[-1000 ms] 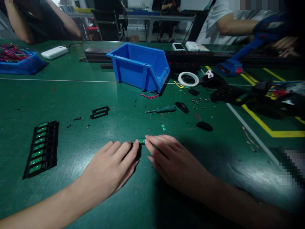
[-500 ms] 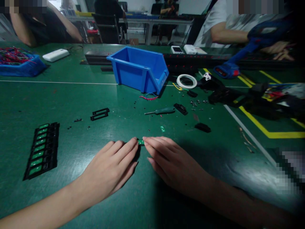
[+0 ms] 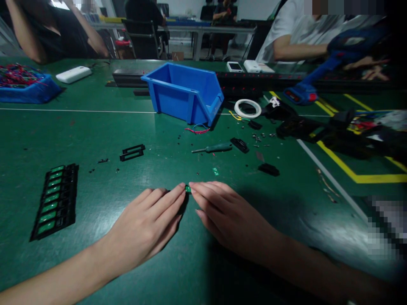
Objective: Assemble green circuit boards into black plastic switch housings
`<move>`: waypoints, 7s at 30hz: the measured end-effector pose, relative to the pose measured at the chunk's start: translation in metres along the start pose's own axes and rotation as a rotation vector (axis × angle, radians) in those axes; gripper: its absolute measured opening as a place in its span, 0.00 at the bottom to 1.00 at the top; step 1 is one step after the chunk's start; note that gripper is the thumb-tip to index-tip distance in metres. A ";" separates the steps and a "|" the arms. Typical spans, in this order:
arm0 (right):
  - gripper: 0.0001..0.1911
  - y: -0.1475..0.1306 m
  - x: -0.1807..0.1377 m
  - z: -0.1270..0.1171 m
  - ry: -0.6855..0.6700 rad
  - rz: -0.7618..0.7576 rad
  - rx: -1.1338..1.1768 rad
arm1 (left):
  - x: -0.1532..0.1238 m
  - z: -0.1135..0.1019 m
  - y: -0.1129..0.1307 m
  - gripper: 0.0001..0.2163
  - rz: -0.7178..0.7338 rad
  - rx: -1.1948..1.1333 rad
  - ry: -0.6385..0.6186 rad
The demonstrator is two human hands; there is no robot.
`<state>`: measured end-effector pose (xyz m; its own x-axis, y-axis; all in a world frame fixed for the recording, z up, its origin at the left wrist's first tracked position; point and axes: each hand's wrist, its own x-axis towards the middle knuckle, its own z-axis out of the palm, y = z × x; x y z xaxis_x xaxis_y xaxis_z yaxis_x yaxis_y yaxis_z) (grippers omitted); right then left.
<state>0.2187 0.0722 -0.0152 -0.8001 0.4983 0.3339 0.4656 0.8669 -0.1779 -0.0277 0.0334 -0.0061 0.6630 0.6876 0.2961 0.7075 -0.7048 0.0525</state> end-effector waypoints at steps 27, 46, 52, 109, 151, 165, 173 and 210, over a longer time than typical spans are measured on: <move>0.21 0.000 0.000 0.000 -0.016 0.024 -0.003 | 0.000 0.001 -0.003 0.22 0.014 -0.033 -0.012; 0.21 0.007 -0.002 -0.003 0.021 0.023 0.057 | 0.001 0.000 -0.003 0.21 0.010 -0.014 -0.028; 0.22 0.016 0.001 -0.004 -0.035 -0.037 0.127 | 0.002 0.000 -0.003 0.21 0.004 -0.018 -0.032; 0.26 0.033 -0.001 -0.006 -0.089 -0.010 0.284 | 0.000 0.003 -0.006 0.22 -0.057 -0.136 -0.051; 0.23 0.033 -0.001 -0.003 -0.082 -0.030 0.281 | -0.002 0.004 -0.006 0.22 -0.054 -0.159 -0.036; 0.22 0.035 -0.004 -0.001 -0.044 -0.011 0.318 | -0.001 0.004 -0.007 0.22 -0.052 -0.148 -0.039; 0.21 0.034 -0.004 -0.001 -0.035 -0.009 0.311 | -0.001 0.002 -0.006 0.21 -0.060 -0.144 -0.049; 0.24 0.030 0.003 -0.005 -0.078 -0.012 0.314 | 0.002 0.001 -0.006 0.21 -0.044 -0.166 -0.047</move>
<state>0.2321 0.1003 -0.0149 -0.8372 0.4767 0.2681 0.3258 0.8285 -0.4555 -0.0303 0.0391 -0.0063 0.6455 0.7233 0.2452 0.6889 -0.6900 0.2221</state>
